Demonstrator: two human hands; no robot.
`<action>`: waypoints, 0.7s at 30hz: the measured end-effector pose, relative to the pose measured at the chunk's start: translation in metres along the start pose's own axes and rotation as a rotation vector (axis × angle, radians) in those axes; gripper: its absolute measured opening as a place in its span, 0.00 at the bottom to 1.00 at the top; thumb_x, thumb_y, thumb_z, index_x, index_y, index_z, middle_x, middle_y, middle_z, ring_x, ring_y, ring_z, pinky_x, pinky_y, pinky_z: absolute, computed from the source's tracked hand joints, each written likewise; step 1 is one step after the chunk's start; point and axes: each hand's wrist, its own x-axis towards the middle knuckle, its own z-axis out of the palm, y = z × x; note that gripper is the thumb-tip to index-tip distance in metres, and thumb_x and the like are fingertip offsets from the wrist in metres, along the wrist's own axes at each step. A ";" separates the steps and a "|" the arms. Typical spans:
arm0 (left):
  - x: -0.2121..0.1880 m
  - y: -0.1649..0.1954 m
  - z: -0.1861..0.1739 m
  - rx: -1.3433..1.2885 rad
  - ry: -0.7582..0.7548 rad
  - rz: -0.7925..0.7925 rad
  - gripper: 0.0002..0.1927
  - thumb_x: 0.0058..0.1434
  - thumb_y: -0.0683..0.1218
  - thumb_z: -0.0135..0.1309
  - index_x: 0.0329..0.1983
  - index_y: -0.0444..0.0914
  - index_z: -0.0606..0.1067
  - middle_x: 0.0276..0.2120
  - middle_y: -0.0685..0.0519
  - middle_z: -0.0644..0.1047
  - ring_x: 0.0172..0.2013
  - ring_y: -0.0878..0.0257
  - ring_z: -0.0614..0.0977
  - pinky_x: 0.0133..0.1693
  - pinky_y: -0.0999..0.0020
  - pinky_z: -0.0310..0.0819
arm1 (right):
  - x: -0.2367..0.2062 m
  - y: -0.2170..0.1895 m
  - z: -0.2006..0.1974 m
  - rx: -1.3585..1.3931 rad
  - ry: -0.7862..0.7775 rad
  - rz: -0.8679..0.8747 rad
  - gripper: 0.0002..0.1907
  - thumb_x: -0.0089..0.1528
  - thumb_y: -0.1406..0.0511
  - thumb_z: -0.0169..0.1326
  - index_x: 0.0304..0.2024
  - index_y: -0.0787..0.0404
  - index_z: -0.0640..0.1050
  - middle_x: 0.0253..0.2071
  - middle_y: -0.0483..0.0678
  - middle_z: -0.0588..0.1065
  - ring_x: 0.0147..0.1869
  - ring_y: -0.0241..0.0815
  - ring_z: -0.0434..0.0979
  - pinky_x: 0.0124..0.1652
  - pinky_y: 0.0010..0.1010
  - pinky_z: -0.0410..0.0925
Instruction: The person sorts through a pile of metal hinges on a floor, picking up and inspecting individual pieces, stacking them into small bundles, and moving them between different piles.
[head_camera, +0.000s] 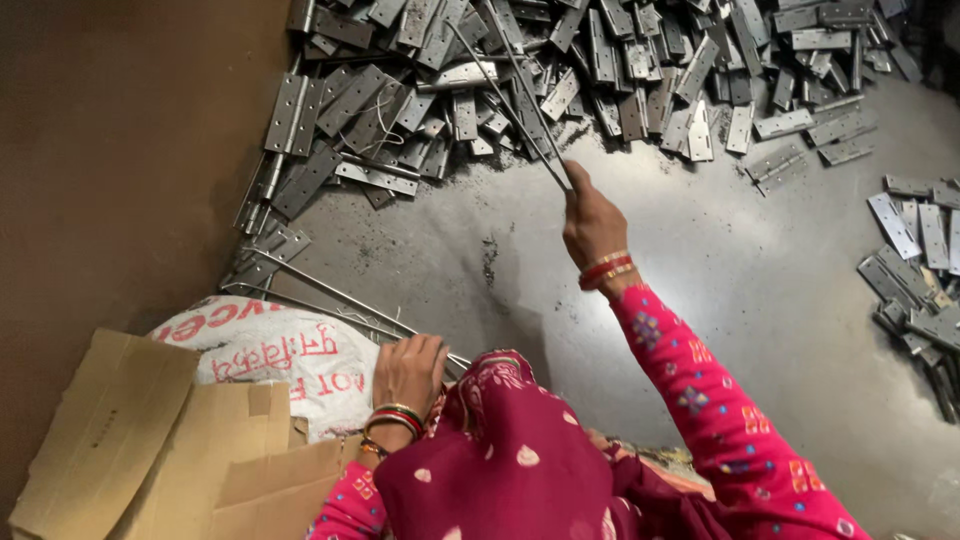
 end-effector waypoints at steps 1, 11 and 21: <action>0.005 -0.004 0.000 -0.022 -0.014 -0.016 0.10 0.64 0.50 0.55 0.43 0.40 0.79 0.38 0.52 0.80 0.40 0.55 0.79 0.43 0.60 0.67 | 0.037 -0.009 0.020 0.007 -0.042 0.007 0.22 0.69 0.69 0.49 0.66 0.49 0.66 0.26 0.52 0.73 0.26 0.55 0.73 0.27 0.46 0.66; 0.045 -0.040 0.034 -0.221 -0.017 -0.124 0.10 0.61 0.47 0.56 0.44 0.39 0.78 0.41 0.49 0.81 0.41 0.54 0.81 0.42 0.59 0.71 | 0.298 -0.103 0.185 -0.196 -0.139 -0.062 0.29 0.59 0.73 0.48 0.62 0.48 0.64 0.32 0.59 0.77 0.34 0.64 0.79 0.30 0.54 0.71; 0.052 -0.049 0.061 -0.208 -0.082 -0.129 0.10 0.64 0.49 0.54 0.43 0.40 0.78 0.38 0.51 0.80 0.40 0.55 0.80 0.41 0.59 0.70 | 0.294 -0.050 0.208 -0.059 -0.540 0.039 0.20 0.71 0.74 0.39 0.63 0.52 0.62 0.27 0.56 0.72 0.28 0.52 0.76 0.28 0.43 0.73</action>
